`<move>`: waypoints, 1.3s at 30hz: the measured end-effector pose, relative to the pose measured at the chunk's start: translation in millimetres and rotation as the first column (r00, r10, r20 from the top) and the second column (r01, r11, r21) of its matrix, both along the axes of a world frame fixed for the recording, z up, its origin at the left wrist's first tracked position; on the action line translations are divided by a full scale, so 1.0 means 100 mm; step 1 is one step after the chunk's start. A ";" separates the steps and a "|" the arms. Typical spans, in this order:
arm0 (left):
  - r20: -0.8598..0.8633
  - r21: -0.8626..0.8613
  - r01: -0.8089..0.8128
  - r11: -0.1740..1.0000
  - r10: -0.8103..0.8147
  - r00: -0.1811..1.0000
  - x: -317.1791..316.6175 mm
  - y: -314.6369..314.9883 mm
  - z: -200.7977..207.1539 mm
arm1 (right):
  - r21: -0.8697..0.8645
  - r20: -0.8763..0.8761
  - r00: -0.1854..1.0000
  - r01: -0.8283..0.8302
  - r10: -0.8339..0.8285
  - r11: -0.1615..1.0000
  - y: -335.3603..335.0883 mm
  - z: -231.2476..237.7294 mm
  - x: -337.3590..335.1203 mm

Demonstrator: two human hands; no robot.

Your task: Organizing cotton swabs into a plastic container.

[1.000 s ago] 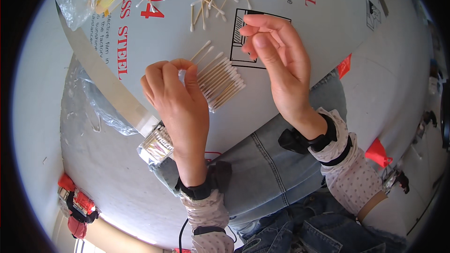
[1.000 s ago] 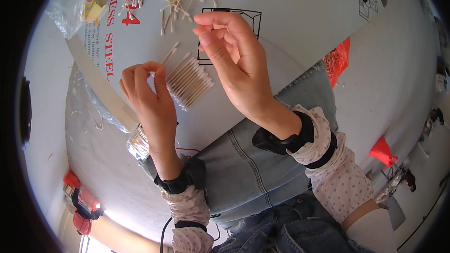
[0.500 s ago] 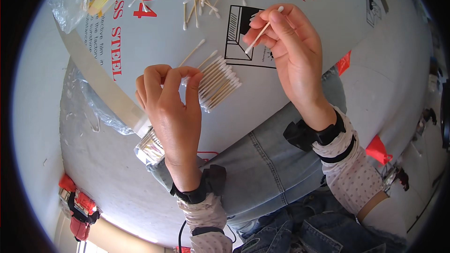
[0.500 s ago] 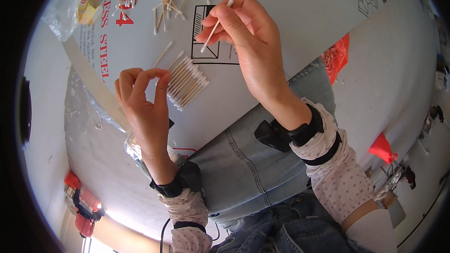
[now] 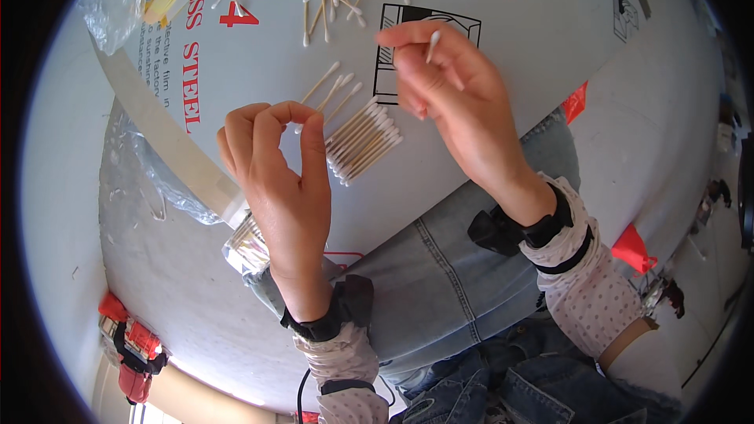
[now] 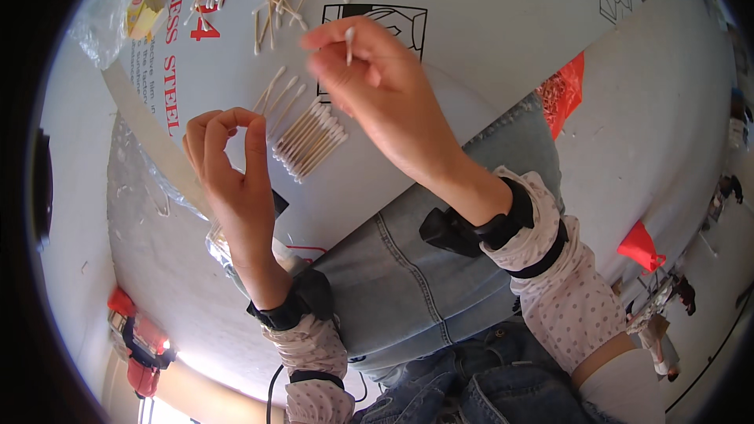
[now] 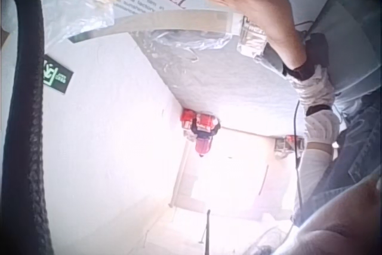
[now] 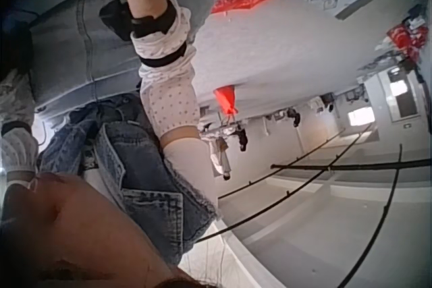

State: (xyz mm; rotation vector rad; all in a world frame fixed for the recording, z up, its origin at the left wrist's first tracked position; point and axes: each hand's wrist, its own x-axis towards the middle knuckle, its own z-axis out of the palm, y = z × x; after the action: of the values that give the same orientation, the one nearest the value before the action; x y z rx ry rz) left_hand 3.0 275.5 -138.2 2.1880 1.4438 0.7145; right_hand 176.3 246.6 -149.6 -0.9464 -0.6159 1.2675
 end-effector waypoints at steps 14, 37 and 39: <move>-0.607 -0.125 0.064 0.990 -0.128 0.785 0.29 -0.75 -0.06 | -0.281 -0.010 0.992 0.116 -0.124 0.953 -0.49 0.44 0.32; -0.123 0.130 -0.128 0.983 0.145 0.982 0.18 -0.46 -0.03 | -0.321 -0.002 1.000 -0.004 0.004 0.947 -0.59 0.04 0.07; -0.166 0.060 -0.080 0.995 0.089 0.982 0.15 -0.37 -0.02 | -0.319 0.001 1.000 -0.007 0.007 0.948 -0.58 0.04 0.07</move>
State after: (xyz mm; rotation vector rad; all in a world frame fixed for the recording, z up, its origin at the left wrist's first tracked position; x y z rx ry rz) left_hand 18.1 238.7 -140.1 2.2866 1.6281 0.6146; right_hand 183.5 188.6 -146.0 -1.2122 -0.4211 1.3984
